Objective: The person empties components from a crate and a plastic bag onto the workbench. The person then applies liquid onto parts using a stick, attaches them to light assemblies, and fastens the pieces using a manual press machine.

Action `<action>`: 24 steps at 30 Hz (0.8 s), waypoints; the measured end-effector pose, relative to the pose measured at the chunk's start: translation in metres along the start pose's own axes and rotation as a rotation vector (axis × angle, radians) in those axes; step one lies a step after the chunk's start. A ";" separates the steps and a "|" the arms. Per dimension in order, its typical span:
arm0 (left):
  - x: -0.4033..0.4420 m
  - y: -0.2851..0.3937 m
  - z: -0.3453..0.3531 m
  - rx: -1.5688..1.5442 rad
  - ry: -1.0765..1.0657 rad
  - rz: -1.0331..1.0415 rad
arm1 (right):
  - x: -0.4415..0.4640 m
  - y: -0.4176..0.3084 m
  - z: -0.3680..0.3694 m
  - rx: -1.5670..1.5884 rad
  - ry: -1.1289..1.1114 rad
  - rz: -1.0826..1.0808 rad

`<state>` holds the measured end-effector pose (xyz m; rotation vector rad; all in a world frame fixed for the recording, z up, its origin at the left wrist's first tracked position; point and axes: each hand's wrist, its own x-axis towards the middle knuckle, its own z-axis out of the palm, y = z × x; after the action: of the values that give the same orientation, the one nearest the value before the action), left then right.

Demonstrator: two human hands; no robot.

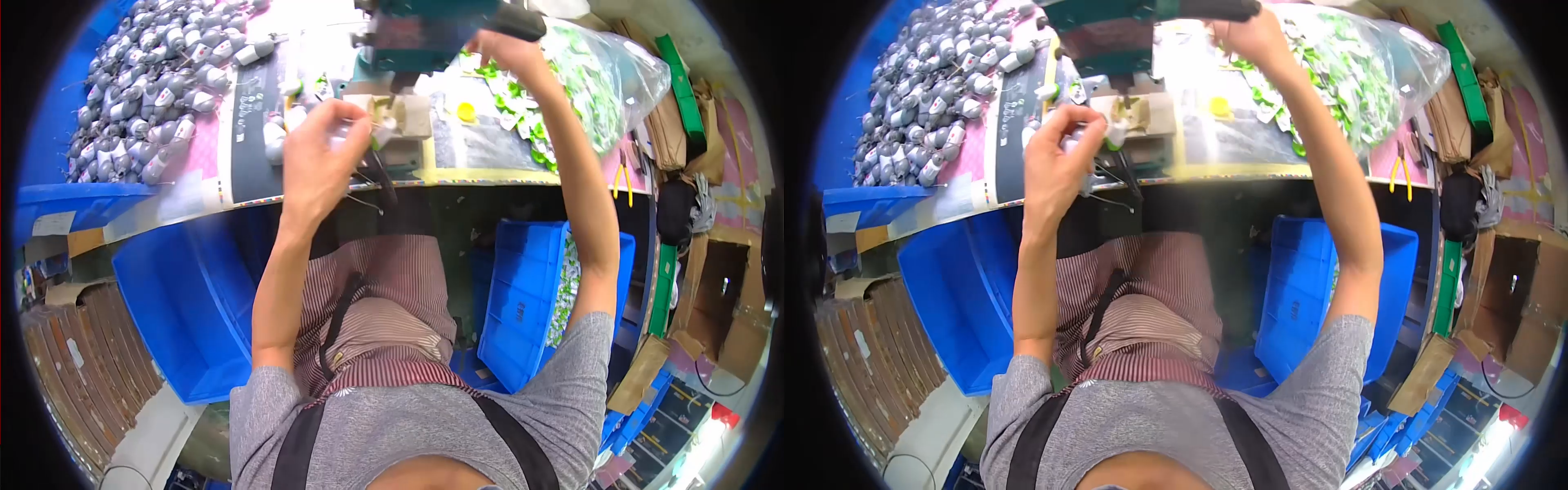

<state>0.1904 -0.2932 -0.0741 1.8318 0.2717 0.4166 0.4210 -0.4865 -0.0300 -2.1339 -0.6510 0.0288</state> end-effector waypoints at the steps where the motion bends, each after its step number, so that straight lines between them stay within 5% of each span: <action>1: 0.008 -0.004 -0.010 0.061 0.112 -0.004 | -0.006 0.010 0.009 -0.452 -0.004 -0.117; 2: 0.019 -0.009 -0.020 0.123 0.226 -0.012 | -0.013 0.026 0.018 -0.902 -0.002 -0.235; 6: 0.064 -0.047 -0.041 0.558 0.212 0.456 | -0.032 0.057 0.047 -0.962 0.035 -0.175; 10: 0.147 -0.094 -0.077 0.852 0.323 0.407 | -0.026 0.077 0.048 -0.937 0.140 -0.240; 12: 0.172 -0.112 -0.091 1.028 0.153 0.159 | -0.030 0.066 0.040 -0.866 0.218 -0.278; 13: 0.177 -0.119 -0.097 1.084 0.130 0.246 | -0.031 0.062 0.038 -0.808 0.268 -0.273; 14: 0.183 -0.125 -0.107 1.109 0.110 0.286 | -0.036 0.058 0.037 -0.473 0.234 -0.170; 16: 0.176 -0.119 -0.121 0.871 0.161 0.398 | -0.053 0.041 0.038 0.198 0.166 0.047; 17: 0.173 -0.111 -0.130 0.446 0.160 0.125 | -0.068 0.030 0.042 0.436 0.125 0.064; 18: 0.169 -0.104 -0.138 0.024 0.150 -0.148 | -0.085 0.015 0.046 0.459 0.080 0.068; 22: 0.141 -0.129 -0.173 -1.166 0.040 0.064 | -0.139 -0.014 0.091 0.067 0.251 -0.201; 24: 0.105 -0.095 -0.152 -1.601 -0.340 0.126 | -0.146 -0.030 0.107 -0.074 0.354 -0.432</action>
<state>0.2250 -0.0921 -0.1109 0.3090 -0.3649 0.2400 0.2555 -0.4591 -0.1031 -1.9562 -0.8911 -0.6016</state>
